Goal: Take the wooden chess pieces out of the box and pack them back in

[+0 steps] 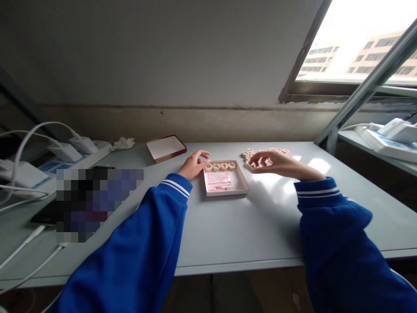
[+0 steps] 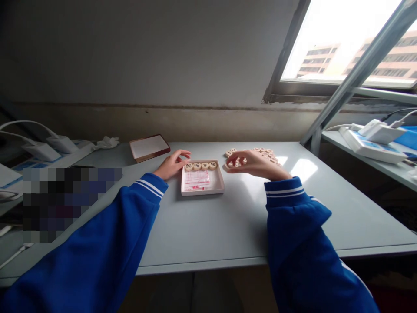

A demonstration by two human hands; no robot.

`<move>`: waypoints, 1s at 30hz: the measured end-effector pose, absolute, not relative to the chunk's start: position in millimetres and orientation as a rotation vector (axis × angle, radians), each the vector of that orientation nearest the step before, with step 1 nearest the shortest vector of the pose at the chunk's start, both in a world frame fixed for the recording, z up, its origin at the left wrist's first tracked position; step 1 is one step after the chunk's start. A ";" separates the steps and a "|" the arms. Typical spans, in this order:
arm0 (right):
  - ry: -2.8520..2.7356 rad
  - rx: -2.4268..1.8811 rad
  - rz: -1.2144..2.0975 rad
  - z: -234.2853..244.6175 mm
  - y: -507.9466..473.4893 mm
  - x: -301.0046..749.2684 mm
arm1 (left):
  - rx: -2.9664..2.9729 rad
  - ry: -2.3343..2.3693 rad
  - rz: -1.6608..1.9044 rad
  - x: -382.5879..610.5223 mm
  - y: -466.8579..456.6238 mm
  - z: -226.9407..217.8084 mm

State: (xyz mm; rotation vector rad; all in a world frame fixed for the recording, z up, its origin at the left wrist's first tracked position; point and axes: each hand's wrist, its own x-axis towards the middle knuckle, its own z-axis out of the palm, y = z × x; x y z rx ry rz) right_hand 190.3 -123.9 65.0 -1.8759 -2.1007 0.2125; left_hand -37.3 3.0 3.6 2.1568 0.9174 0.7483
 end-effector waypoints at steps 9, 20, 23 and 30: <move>-2.183 -1.605 -0.005 22.4 -99.1 117.2 | 2.152 0.873 0.635 -27.1 -16.6 4.1; -2.002 -2.148 -0.262 46.4 -116.6 190.1 | 2.214 0.815 0.511 -29.9 -10.2 -0.5; -2.014 -2.224 -0.214 47.1 -121.4 200.7 | 2.211 0.814 0.517 -29.2 -9.1 -1.5; -2.040 -2.246 -0.337 45.7 -121.2 200.9 | 2.188 0.789 0.538 -28.9 -8.0 -3.2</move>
